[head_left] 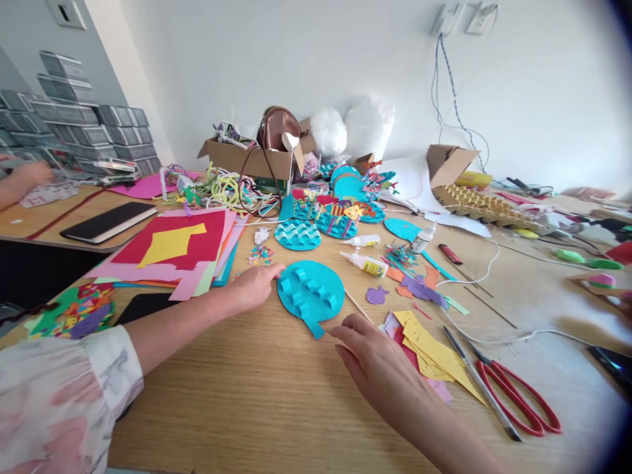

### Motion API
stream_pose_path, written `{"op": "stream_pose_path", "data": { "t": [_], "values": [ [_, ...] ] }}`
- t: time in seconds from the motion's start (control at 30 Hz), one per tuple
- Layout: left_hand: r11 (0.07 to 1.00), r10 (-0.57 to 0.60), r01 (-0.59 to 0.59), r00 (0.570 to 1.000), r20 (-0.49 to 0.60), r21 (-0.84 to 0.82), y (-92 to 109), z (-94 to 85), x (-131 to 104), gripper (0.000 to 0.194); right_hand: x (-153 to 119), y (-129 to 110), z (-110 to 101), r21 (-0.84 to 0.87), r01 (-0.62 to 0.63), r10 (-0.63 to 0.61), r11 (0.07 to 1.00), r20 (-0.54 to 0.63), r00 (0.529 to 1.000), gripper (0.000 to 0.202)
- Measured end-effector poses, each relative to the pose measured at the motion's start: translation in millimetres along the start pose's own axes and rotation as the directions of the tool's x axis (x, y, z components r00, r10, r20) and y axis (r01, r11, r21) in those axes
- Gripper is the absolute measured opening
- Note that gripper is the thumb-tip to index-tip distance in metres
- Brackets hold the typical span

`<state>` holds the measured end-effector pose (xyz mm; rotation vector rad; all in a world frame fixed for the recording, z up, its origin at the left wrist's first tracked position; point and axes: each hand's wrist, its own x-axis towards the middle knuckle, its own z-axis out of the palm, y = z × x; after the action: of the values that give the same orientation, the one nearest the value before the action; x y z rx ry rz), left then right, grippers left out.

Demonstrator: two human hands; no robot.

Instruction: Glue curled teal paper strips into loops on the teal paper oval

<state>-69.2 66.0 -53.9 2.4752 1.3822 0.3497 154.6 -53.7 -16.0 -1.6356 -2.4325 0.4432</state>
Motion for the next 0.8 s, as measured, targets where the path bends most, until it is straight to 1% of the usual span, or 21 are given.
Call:
{"op": "stream_pose_path", "data": {
  "t": [0.17,0.27,0.37,0.57,0.63,0.73,0.8],
  "values": [
    [0.998,0.05,-0.05,0.999,0.007,0.038,-2.0,4.2,-3.3,0.054,-2.3,-1.7,0.6,-0.006,-0.031,0.031,0.999,0.028,0.999,0.034],
    [0.995,0.079,-0.08,0.997,0.009,0.062,-2.3,5.6,-3.7,0.054,-2.0,-0.6,0.7,0.006,-0.015,0.014,1.0,0.023,1.0,0.033],
    [0.987,0.105,-0.103,0.994,-0.005,0.122,-4.1,8.3,-2.6,0.052,-1.5,2.5,1.2,0.005,-0.007,0.006,1.0,0.016,1.0,0.031],
    [0.981,0.098,-0.094,0.995,-0.015,0.167,-6.4,15.1,-2.9,0.051,1.7,14.9,5.3,-0.03,-0.007,0.007,1.0,-0.01,1.0,0.029],
    [0.981,0.09,-0.087,0.996,-0.013,0.171,-4.7,13.3,-3.0,0.051,3.8,20.0,3.4,-0.05,-0.042,0.041,0.998,-0.025,0.999,0.028],
    [0.983,0.092,-0.086,0.996,-0.023,0.165,1.7,3.6,-0.9,0.054,7.0,27.8,-7.5,-0.027,-0.137,0.135,0.99,-0.062,0.989,0.027],
    [0.994,0.065,-0.06,0.996,-0.054,0.094,8.6,-5.8,0.0,0.056,9.4,33.6,-18.8,0.027,-0.194,0.196,0.981,-0.077,0.978,0.026]
  ]
}}
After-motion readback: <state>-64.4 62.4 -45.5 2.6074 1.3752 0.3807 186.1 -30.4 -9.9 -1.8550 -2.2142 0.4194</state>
